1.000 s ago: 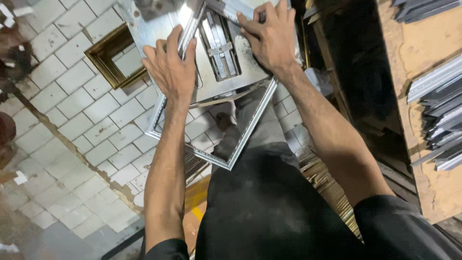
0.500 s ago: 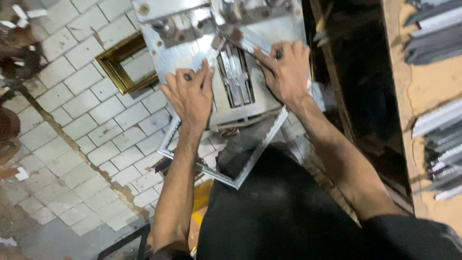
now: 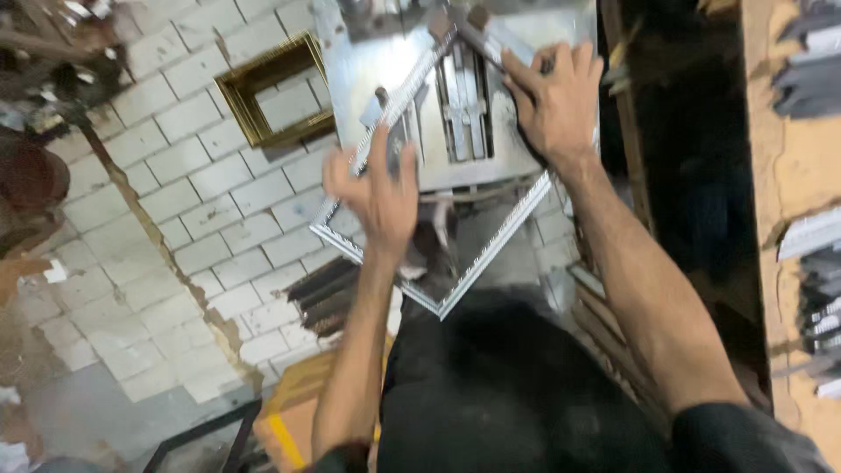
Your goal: The person assembles multiple silver picture frames by joining four mitered pieces at a corner-joint machine. They repeatedly pick frame pieces from a nearby table, align them in the machine, press the handle to join corners, and stack the completed frames on the floor.
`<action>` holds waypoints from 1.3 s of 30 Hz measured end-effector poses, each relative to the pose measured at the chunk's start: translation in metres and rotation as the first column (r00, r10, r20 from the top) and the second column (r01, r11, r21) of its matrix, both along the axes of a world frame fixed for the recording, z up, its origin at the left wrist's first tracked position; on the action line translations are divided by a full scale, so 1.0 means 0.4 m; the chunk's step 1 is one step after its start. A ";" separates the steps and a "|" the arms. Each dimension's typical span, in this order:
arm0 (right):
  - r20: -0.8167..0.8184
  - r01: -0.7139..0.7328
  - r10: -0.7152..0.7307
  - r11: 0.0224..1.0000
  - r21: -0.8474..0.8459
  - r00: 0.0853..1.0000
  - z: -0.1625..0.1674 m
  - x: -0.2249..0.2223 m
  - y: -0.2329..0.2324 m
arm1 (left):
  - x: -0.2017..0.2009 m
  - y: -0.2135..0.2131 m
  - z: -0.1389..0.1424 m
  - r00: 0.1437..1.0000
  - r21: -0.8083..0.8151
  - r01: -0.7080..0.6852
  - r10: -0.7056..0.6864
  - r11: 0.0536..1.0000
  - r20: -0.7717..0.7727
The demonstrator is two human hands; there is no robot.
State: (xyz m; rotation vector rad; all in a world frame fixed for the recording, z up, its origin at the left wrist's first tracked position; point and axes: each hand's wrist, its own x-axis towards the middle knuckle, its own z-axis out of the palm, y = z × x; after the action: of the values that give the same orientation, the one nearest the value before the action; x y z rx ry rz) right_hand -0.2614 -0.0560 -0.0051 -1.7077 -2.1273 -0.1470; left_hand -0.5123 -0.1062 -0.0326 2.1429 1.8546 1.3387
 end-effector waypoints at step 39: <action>-0.410 0.109 -0.115 0.993 -0.040 0.905 -0.009 -0.073 -0.459 | 0.211 0.234 0.053 0.986 -0.350 0.120 -0.071 0.929 0.151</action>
State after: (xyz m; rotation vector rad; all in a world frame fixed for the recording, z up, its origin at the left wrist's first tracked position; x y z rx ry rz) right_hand -0.2906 -0.2397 -0.0087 -1.6923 -1.7250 0.1864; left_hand -0.4280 -0.0124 -0.0114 1.8806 1.7541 1.0042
